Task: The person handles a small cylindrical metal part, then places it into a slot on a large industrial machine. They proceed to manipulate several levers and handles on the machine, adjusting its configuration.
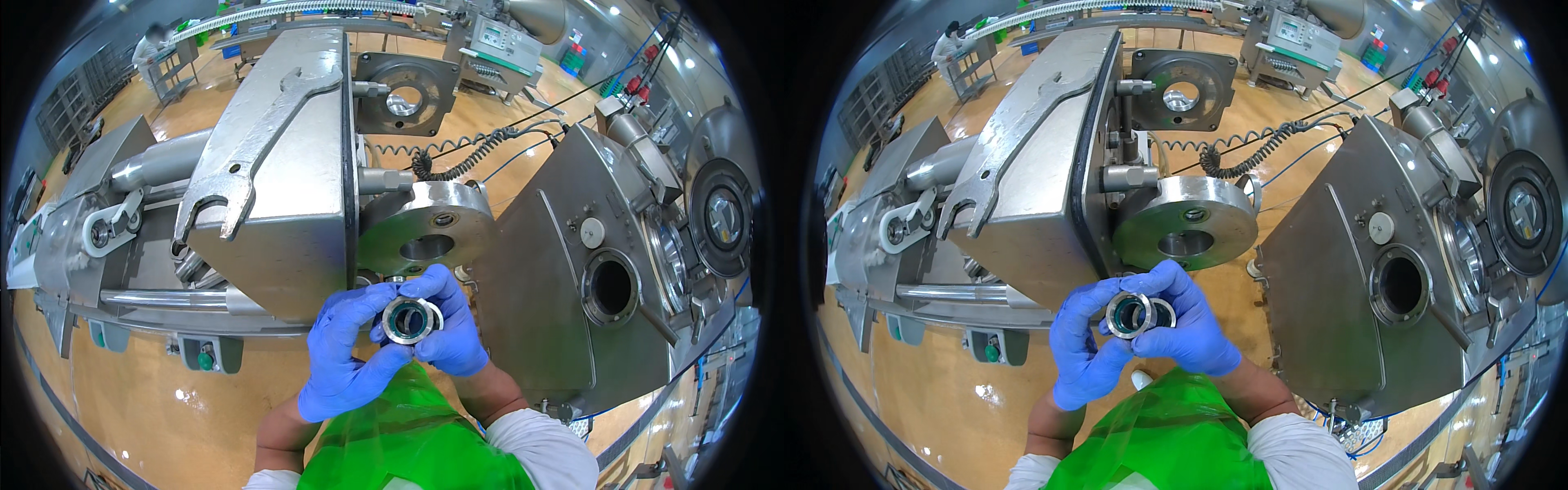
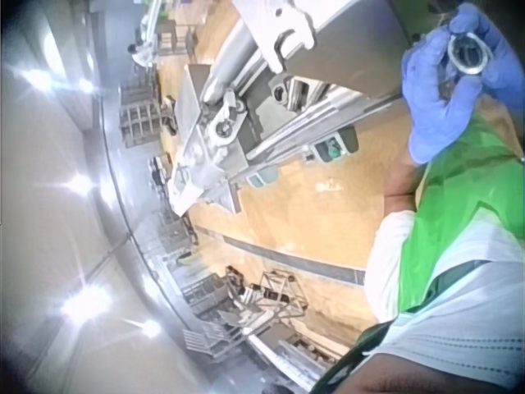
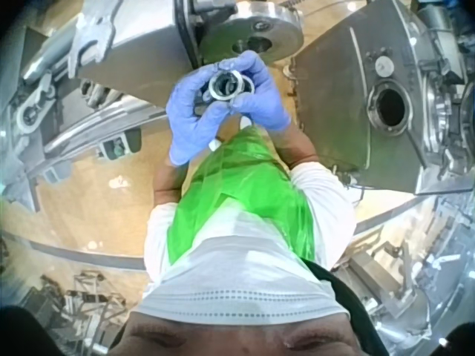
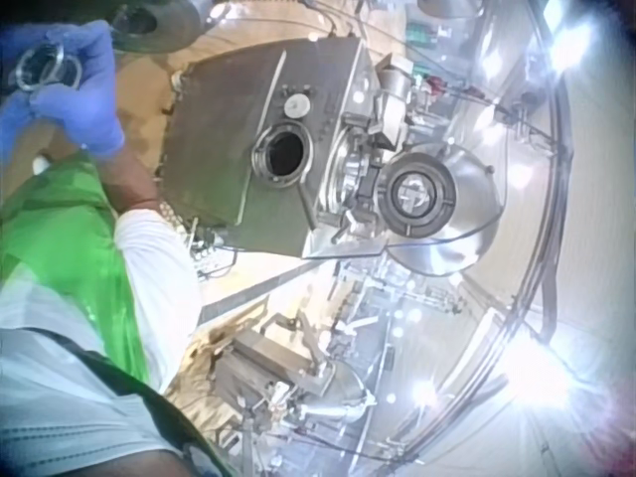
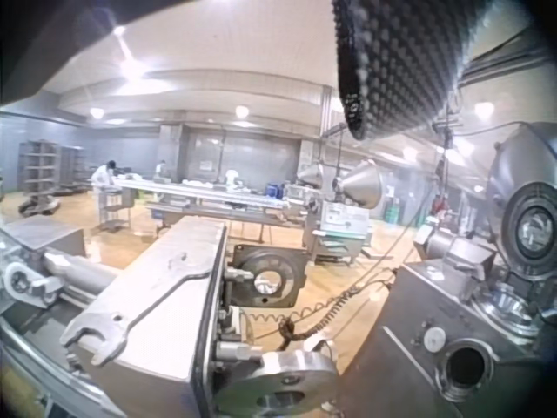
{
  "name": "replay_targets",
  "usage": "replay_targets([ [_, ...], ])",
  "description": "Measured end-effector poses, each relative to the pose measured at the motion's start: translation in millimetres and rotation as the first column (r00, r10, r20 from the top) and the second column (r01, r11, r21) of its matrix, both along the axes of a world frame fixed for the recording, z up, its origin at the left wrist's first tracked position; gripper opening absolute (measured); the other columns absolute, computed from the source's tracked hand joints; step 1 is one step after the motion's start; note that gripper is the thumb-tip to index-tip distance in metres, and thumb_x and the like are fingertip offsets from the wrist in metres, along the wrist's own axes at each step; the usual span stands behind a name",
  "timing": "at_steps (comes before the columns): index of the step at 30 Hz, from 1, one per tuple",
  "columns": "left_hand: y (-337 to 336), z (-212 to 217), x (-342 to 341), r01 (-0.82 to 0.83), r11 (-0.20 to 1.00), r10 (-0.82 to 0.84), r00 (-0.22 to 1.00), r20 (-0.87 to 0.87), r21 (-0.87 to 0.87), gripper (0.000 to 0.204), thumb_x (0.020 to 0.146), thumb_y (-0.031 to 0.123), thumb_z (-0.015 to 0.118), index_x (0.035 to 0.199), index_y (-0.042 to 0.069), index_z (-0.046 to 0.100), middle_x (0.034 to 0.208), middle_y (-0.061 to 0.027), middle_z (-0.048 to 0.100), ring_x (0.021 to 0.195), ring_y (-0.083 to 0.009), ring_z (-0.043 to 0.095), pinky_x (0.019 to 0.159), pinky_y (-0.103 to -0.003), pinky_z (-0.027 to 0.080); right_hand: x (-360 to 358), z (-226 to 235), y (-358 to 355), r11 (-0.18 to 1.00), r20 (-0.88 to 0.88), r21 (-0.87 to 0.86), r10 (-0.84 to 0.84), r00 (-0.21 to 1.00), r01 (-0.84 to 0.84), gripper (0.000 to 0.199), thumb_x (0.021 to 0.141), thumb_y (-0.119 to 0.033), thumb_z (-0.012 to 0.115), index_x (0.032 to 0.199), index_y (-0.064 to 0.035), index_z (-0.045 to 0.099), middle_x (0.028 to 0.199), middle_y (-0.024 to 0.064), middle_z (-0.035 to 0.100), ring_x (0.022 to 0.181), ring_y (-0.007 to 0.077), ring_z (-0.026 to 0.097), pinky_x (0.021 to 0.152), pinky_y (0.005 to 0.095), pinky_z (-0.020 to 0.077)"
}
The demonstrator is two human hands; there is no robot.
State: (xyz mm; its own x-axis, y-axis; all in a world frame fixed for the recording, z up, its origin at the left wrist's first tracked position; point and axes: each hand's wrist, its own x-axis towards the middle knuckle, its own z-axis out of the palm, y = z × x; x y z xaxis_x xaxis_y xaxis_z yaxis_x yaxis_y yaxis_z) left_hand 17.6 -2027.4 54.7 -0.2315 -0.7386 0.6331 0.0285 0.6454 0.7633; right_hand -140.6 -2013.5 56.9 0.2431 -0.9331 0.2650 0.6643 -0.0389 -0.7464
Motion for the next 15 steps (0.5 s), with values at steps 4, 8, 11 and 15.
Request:
replay_targets([
  [4,4,-12,0,0.036,0.998,-0.033,0.998,-0.05,0.053,0.052,0.077,0.017,0.077,0.122,0.001,0.055,0.118,-0.0175,0.061,0.102,-0.0295,0.06,0.088,-0.038,0.048,1,-5,4,0.999,-0.001,0.049,-0.011,1.0,0.011,0.061,0.066,-0.014,0.086,0.115,-0.0103,0.049,0.105,0.0171,0.063,0.095,0.0304,0.067,0.078,0.0397,0.0581],
  [8,3,-14,0,0.061,0.995,-0.058,0.997,-0.045,0.076,0.05,0.079,0.016,0.075,0.123,0.0,0.055,0.12,-0.0185,0.06,0.106,-0.0306,0.06,0.09,-0.038,0.048,0,-7,4,0.998,-0.042,-0.021,-0.051,0.998,0.051,0.057,0.069,-0.008,0.083,0.115,-0.0096,0.05,0.108,0.0165,0.063,0.098,0.0292,0.065,0.082,0.0393,0.0563],
  [11,2,-13,-1,0.07,0.997,-0.068,0.997,-0.035,0.039,0.051,0.08,0.014,0.074,0.125,0.0,0.054,0.122,-0.0186,0.06,0.109,-0.0303,0.059,0.091,-0.038,0.047,-5,-13,3,0.994,-0.048,-0.111,-0.021,0.999,0.016,0.05,0.074,-0.001,0.078,0.116,-0.0084,0.052,0.112,0.0137,0.062,0.104,0.0249,0.063,0.088,0.037,0.0532],
  [15,3,-8,2,0.073,0.997,-0.073,0.997,0.004,0.038,0.051,0.082,0.013,0.072,0.128,0.001,0.053,0.123,-0.0178,0.059,0.111,-0.0305,0.058,0.093,-0.038,0.046,-4,-11,2,0.988,-0.05,-0.154,-0.031,0.998,0.023,0.05,0.071,0.001,0.08,0.114,-0.0078,0.055,0.11,0.0135,0.064,0.104,0.0225,0.063,0.087,0.0357,0.0529],
])
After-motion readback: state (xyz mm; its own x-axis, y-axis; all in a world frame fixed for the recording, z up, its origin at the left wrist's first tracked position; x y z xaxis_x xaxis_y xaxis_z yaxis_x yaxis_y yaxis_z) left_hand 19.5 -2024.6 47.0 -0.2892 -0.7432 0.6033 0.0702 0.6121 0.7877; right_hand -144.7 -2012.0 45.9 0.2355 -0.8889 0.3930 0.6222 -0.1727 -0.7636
